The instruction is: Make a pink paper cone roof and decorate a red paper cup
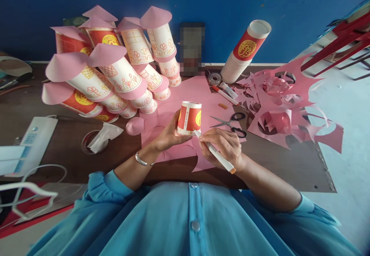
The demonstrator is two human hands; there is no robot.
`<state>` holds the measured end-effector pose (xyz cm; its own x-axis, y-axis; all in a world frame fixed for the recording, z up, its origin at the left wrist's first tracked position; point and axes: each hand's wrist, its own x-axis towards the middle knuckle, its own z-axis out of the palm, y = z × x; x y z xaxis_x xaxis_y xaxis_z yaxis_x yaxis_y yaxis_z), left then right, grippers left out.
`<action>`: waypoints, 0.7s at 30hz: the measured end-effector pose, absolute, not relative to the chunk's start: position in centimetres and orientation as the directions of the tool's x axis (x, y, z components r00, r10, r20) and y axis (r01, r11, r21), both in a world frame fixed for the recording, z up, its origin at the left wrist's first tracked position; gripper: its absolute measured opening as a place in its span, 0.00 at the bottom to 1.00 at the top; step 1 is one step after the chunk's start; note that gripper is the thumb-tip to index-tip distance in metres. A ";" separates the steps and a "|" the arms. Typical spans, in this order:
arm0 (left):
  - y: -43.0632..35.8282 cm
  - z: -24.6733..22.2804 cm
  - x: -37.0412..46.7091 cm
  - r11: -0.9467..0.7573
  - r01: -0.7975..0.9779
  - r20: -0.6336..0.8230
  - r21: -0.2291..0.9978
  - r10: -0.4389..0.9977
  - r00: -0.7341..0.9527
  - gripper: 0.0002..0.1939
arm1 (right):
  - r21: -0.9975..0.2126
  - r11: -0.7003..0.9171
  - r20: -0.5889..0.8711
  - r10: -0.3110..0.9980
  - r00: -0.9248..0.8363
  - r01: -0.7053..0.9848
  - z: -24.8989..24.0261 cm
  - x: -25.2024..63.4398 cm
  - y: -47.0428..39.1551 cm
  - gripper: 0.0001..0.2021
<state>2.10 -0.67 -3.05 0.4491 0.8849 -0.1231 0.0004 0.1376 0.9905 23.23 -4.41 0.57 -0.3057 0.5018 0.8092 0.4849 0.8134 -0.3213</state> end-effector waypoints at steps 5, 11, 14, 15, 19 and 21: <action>-0.8 -2.9 2.0 0.044 0.028 -0.052 0.999 0.895 0.443 0.41 | -0.324 0.807 0.788 0.519 -0.331 0.494 0.4 23.2 -4.4 0.11; -0.8 -3.0 2.2 0.045 0.008 -0.043 0.999 0.887 0.461 0.41 | -0.335 0.816 0.772 0.524 -0.359 0.471 0.2 23.3 -4.5 0.12; -0.8 -3.3 2.2 0.044 -0.010 -0.034 0.999 0.880 0.475 0.41 | -0.343 0.819 0.767 0.527 -0.366 0.461 0.2 23.4 -4.5 0.13; -0.8 -3.3 2.2 0.045 -0.018 -0.031 0.999 0.877 0.480 0.41 | -0.342 0.819 0.766 0.527 -0.367 0.462 0.2 23.4 -4.5 0.13; -0.7 -3.2 2.1 0.034 -0.002 -0.028 0.999 0.871 0.491 0.39 | -0.328 0.809 0.776 0.526 -0.349 0.489 0.4 23.4 -4.4 0.12; -0.7 -2.9 2.2 0.029 -0.004 -0.023 1.000 0.868 0.496 0.38 | -0.319 0.804 0.789 0.518 -0.330 0.502 0.5 23.3 -4.4 0.11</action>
<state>2.15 -0.71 -2.88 0.4957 0.8682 -0.0229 -0.0038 0.0285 0.9996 23.34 -4.37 0.50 -0.3305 0.5185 0.7886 0.5016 0.8043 -0.3186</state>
